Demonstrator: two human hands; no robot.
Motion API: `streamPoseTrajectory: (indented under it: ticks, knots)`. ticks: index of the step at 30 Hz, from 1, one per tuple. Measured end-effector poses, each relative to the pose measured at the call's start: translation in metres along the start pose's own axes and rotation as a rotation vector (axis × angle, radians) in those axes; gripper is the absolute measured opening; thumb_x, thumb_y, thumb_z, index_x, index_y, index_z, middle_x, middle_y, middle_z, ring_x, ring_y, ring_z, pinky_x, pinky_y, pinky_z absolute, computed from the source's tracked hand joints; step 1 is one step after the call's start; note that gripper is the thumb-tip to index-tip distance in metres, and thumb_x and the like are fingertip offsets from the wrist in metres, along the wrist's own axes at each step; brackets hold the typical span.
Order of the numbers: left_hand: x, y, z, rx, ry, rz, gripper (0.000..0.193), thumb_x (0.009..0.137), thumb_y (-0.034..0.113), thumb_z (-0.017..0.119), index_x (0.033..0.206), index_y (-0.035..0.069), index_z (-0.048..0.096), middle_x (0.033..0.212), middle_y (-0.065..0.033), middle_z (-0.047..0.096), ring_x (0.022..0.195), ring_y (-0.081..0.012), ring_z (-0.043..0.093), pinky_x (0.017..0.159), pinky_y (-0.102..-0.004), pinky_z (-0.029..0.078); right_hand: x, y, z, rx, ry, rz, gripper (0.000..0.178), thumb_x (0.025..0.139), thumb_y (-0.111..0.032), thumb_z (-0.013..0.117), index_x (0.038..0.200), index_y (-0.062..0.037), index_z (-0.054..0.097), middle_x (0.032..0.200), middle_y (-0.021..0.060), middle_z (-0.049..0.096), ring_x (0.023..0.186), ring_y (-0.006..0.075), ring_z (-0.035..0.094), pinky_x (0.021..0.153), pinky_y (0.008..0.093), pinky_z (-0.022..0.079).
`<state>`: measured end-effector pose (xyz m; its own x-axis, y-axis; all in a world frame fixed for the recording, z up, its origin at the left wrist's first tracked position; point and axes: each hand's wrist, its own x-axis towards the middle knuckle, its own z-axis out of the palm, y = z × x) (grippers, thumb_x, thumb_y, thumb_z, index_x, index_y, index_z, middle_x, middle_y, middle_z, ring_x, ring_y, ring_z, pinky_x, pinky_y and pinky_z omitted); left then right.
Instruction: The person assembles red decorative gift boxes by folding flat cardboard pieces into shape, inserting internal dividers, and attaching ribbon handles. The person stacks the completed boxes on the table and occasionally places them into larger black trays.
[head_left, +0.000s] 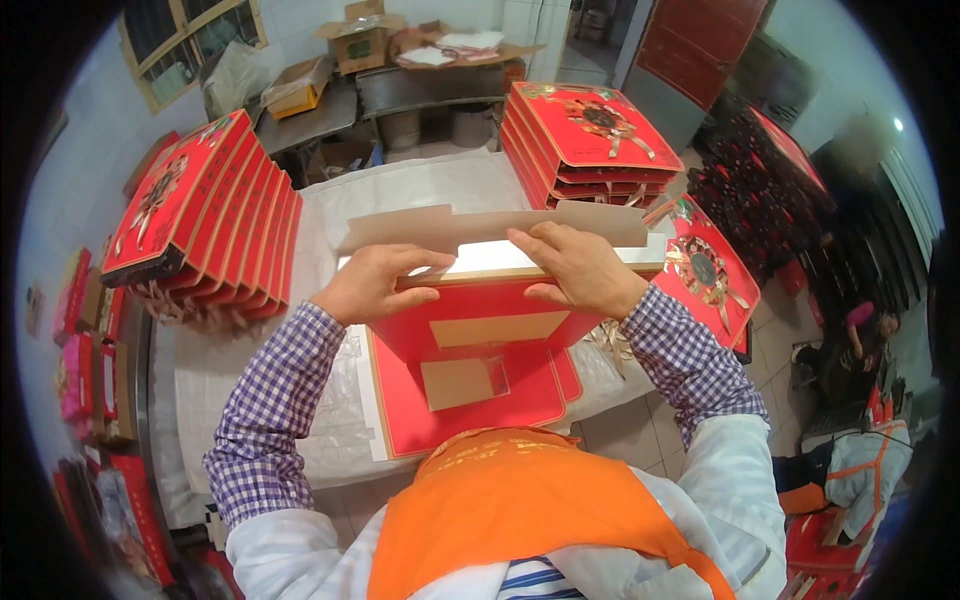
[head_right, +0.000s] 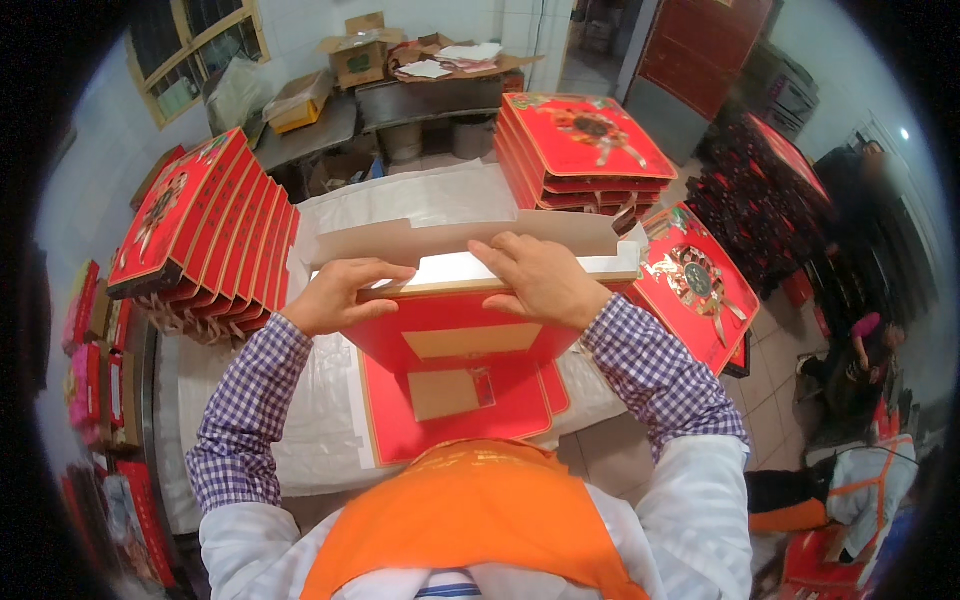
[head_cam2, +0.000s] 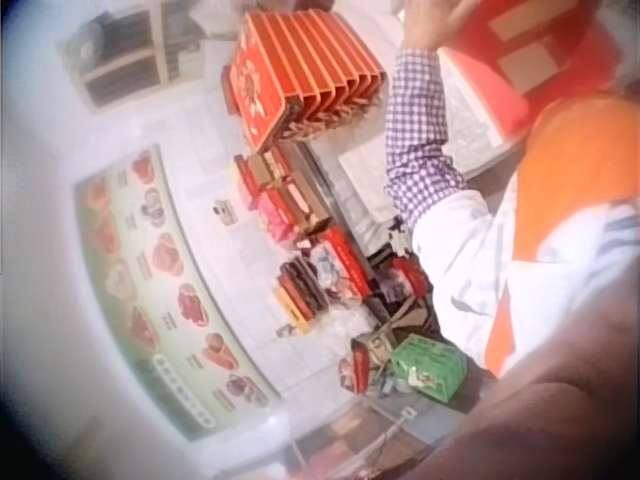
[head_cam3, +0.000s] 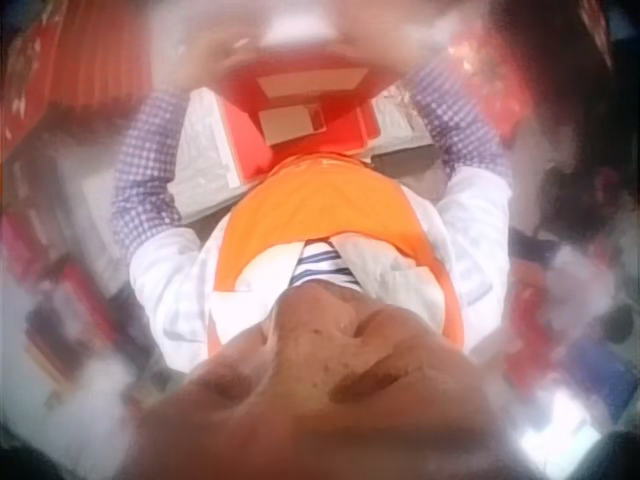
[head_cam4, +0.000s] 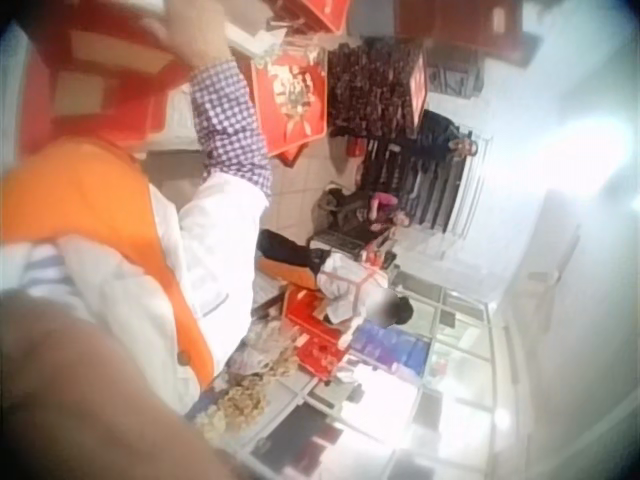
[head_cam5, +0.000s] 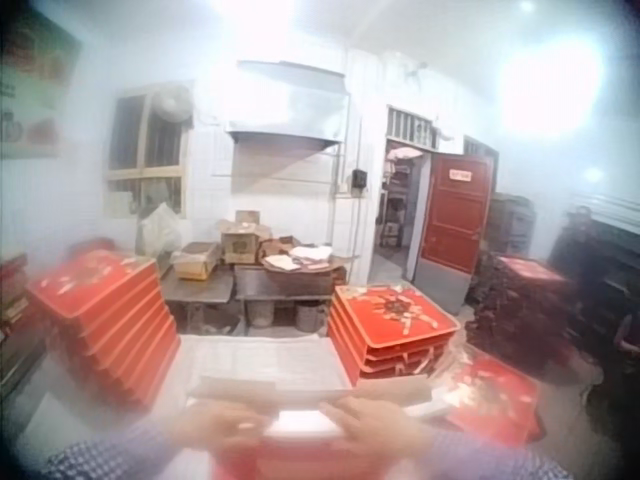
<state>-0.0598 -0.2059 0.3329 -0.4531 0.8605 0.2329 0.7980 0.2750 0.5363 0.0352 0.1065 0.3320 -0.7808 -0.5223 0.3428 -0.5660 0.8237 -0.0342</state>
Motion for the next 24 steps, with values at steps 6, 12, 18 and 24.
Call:
streamPoseTrajectory:
  ticks: [6, 12, 18, 24]
  knots:
    - [0.014, -0.006, 0.003, -0.211, -0.166, -0.107, 0.044, 0.088, 0.011, 0.068, 0.13, 0.005, 0.06, 0.119, -0.0166, 0.066, 0.103, -0.0314, 0.066, 0.089, -0.038, 0.054, -0.014, 0.006, 0.008, 0.0, -0.106, 0.025, 0.046, 0.091, -0.039, 0.062, 0.122, -0.0053, 0.055, 0.1, 0.0133, 0.061, 0.086, 0.0327, 0.065, 0.072, 0.0418, 0.053]
    - [0.037, 0.024, 0.026, 0.201, -0.053, 0.206, 0.047, 0.09, 0.009, 0.062, 0.136, 0.005, 0.053, 0.139, -0.0166, 0.053, 0.121, -0.0341, 0.055, 0.103, -0.0396, 0.046, -0.006, 0.009, 0.014, 0.022, -0.048, -0.028, 0.036, 0.093, -0.039, 0.06, 0.108, -0.0055, 0.058, 0.097, 0.0139, 0.063, 0.082, 0.0341, 0.066, 0.07, 0.0432, 0.054]
    - [0.077, 0.03, 0.048, -0.003, -0.175, 0.136, 0.041, 0.096, 0.011, 0.057, 0.136, 0.004, 0.053, 0.138, -0.016, 0.053, 0.122, -0.0341, 0.055, 0.104, -0.0386, 0.045, -0.016, 0.013, 0.009, -0.012, -0.111, 0.039, 0.036, 0.09, -0.031, 0.064, 0.116, -0.0058, 0.058, 0.105, 0.0125, 0.064, 0.098, 0.0324, 0.063, 0.085, 0.0438, 0.05]
    - [0.074, 0.027, 0.047, 0.031, -0.187, 0.075, 0.037, 0.098, 0.013, 0.054, 0.134, 0.004, 0.055, 0.135, -0.0159, 0.056, 0.121, -0.034, 0.056, 0.103, -0.038, 0.045, -0.073, 0.031, -0.005, -0.175, 0.865, 0.418, 0.031, 0.09, -0.012, 0.062, 0.119, -0.001, 0.058, 0.111, 0.0102, 0.064, 0.107, 0.0313, 0.058, 0.098, 0.0413, 0.042]
